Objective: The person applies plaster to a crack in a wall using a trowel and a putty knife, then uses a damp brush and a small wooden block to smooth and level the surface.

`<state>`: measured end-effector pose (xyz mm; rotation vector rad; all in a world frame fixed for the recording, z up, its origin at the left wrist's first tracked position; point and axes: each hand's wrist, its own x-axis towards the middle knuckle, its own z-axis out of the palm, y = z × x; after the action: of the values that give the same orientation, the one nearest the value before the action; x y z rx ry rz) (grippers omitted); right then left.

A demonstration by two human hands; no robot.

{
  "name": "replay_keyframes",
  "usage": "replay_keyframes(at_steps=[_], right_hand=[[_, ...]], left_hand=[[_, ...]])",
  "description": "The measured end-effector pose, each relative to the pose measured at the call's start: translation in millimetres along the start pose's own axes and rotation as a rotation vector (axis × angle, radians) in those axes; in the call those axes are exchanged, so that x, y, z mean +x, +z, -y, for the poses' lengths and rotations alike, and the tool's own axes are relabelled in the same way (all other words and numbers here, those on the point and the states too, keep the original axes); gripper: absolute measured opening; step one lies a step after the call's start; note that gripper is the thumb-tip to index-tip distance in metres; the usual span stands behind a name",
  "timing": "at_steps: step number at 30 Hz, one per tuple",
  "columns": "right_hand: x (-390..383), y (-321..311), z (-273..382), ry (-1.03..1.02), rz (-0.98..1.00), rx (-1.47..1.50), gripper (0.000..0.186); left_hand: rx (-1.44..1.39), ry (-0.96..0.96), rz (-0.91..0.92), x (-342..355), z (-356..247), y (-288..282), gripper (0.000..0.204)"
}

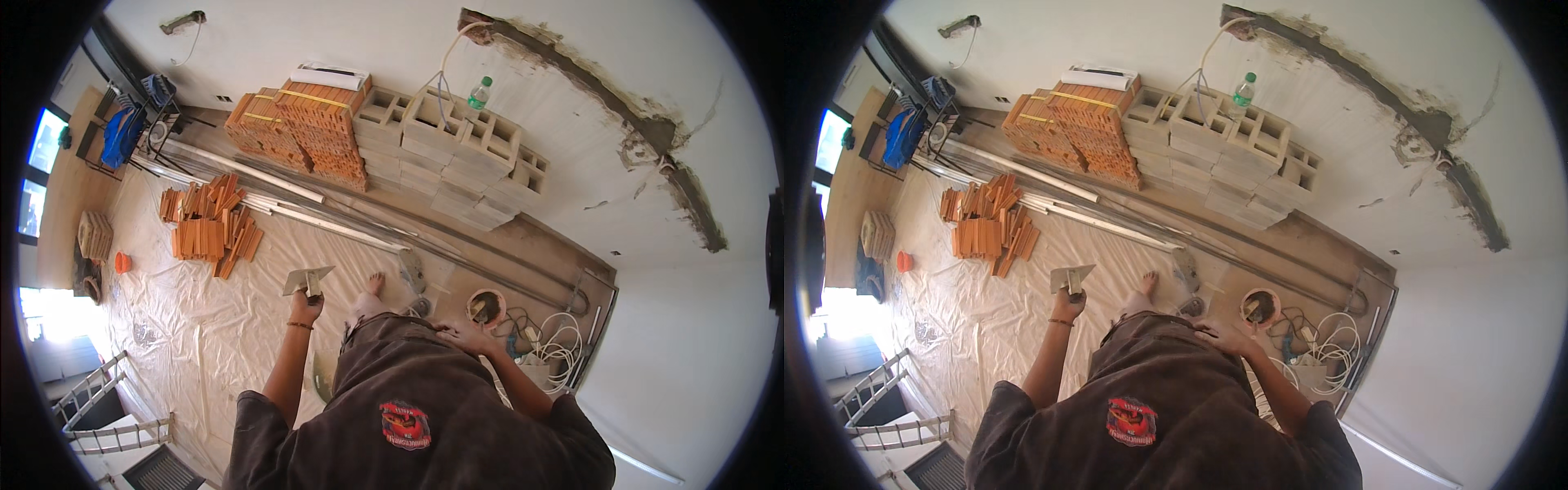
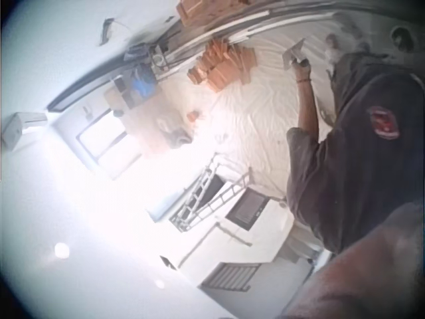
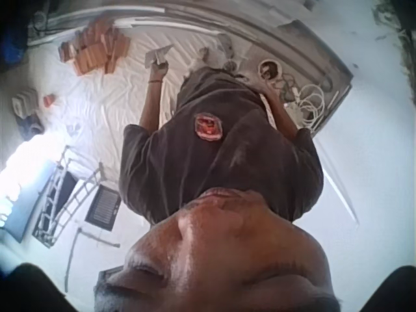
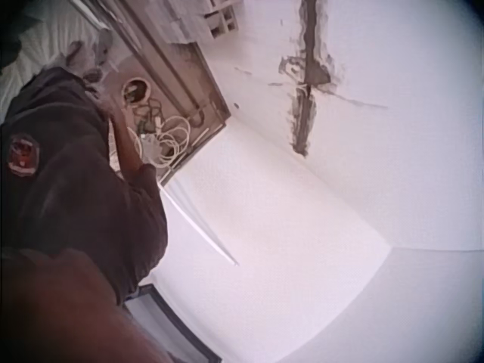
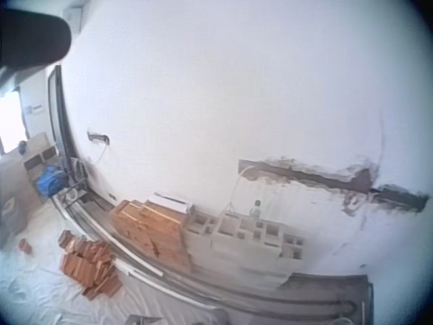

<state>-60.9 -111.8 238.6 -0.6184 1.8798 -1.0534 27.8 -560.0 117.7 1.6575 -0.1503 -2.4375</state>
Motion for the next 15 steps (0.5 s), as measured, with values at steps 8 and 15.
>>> replay_keyframes(at_steps=[8, 15], right_hand=[[-129.6, 9.6, -165.2, 0.376, -0.185, -0.335, 0.038], [-142.7, 18.1, -250.7, 0.578, -0.487, -0.136, 0.032]], left_hand=[[-0.054, -0.054, 0.166, -33.6, 45.8, 10.6, 0.016], [0.237, -0.012, 0.333, -41.5, 55.2, -2.6, 0.02]])
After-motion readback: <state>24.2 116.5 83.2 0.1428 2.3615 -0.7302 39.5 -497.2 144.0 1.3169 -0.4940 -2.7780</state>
